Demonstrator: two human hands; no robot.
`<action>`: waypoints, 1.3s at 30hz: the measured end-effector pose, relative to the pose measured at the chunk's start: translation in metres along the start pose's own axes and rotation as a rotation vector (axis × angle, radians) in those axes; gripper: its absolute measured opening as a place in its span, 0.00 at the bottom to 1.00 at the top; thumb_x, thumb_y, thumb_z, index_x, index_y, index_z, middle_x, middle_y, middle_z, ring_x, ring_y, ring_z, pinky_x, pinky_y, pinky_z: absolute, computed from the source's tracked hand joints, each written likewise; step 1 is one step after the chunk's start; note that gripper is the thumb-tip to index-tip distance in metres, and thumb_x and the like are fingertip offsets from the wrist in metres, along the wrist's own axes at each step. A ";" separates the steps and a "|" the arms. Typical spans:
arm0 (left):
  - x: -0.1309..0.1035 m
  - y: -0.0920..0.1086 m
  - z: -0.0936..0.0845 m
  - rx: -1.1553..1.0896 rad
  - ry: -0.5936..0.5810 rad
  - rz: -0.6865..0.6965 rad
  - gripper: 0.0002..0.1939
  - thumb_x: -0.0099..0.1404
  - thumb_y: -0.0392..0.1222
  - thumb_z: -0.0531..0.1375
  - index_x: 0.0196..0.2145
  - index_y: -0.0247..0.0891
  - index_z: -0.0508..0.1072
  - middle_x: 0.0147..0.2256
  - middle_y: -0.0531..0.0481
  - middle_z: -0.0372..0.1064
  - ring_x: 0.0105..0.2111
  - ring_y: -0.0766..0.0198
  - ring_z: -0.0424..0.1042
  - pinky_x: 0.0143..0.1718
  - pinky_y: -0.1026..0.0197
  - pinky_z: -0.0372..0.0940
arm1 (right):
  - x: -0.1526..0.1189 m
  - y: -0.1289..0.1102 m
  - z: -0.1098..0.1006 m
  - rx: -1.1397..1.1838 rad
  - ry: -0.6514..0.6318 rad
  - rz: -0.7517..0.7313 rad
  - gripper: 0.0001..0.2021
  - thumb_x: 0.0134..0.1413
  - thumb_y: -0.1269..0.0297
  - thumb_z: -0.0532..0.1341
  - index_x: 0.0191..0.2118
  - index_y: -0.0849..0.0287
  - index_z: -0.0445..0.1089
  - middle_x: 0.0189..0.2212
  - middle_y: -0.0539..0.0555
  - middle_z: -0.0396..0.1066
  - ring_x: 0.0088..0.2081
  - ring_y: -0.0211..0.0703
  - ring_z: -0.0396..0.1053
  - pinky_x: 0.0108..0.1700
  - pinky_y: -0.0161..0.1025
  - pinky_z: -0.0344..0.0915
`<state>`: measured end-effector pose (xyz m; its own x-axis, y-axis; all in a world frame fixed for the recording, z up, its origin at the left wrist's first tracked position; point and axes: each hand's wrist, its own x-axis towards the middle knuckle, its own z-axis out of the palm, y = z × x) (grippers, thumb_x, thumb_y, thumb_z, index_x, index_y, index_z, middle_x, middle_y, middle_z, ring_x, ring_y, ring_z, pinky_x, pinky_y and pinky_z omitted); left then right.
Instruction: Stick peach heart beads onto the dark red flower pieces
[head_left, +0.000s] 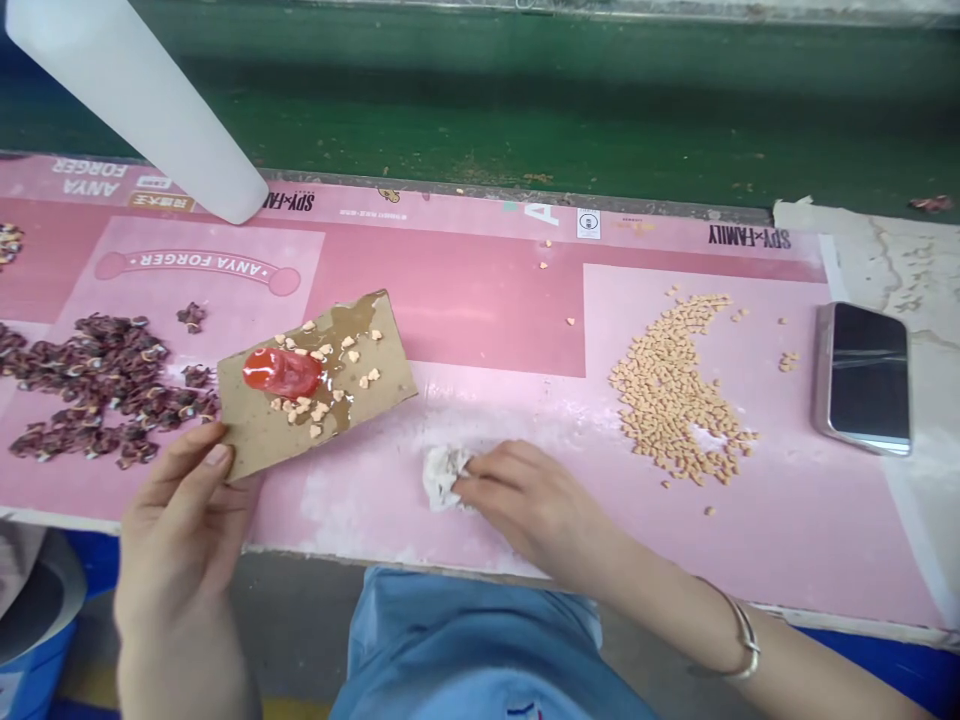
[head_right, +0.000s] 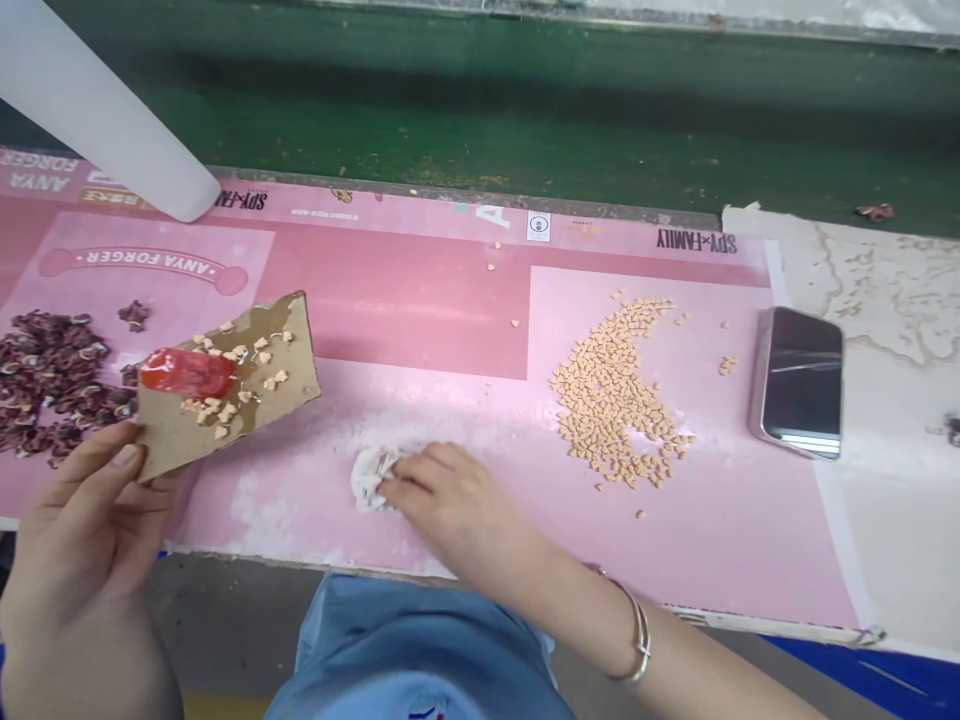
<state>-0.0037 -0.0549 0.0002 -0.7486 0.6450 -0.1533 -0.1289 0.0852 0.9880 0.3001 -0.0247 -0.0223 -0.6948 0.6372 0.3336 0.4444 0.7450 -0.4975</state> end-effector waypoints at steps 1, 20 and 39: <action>0.000 0.002 0.002 -0.009 -0.001 0.006 0.14 0.48 0.35 0.78 0.33 0.38 0.81 0.34 0.53 0.80 0.39 0.62 0.77 0.54 0.56 0.75 | -0.003 -0.004 -0.001 0.008 0.000 -0.024 0.12 0.73 0.76 0.56 0.47 0.59 0.78 0.39 0.56 0.80 0.38 0.43 0.73 0.44 0.39 0.72; -0.006 0.000 0.018 -0.124 -0.066 0.024 0.27 0.30 0.47 0.87 0.29 0.41 0.85 0.29 0.57 0.81 0.32 0.69 0.77 0.36 0.71 0.77 | 0.012 0.019 -0.041 0.289 0.207 0.449 0.08 0.68 0.65 0.64 0.40 0.52 0.82 0.37 0.53 0.83 0.32 0.41 0.78 0.33 0.37 0.75; -0.009 -0.008 0.024 -0.100 -0.133 0.025 0.25 0.35 0.47 0.86 0.29 0.39 0.84 0.31 0.51 0.81 0.32 0.67 0.76 0.34 0.69 0.75 | 0.031 0.076 -0.066 -0.129 0.385 0.308 0.11 0.71 0.64 0.61 0.55 0.54 0.74 0.49 0.59 0.79 0.43 0.47 0.79 0.44 0.44 0.77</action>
<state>0.0198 -0.0437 -0.0061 -0.6607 0.7413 -0.1182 -0.1800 -0.0035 0.9837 0.3502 0.0648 0.0031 -0.2724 0.8398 0.4696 0.6790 0.5136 -0.5246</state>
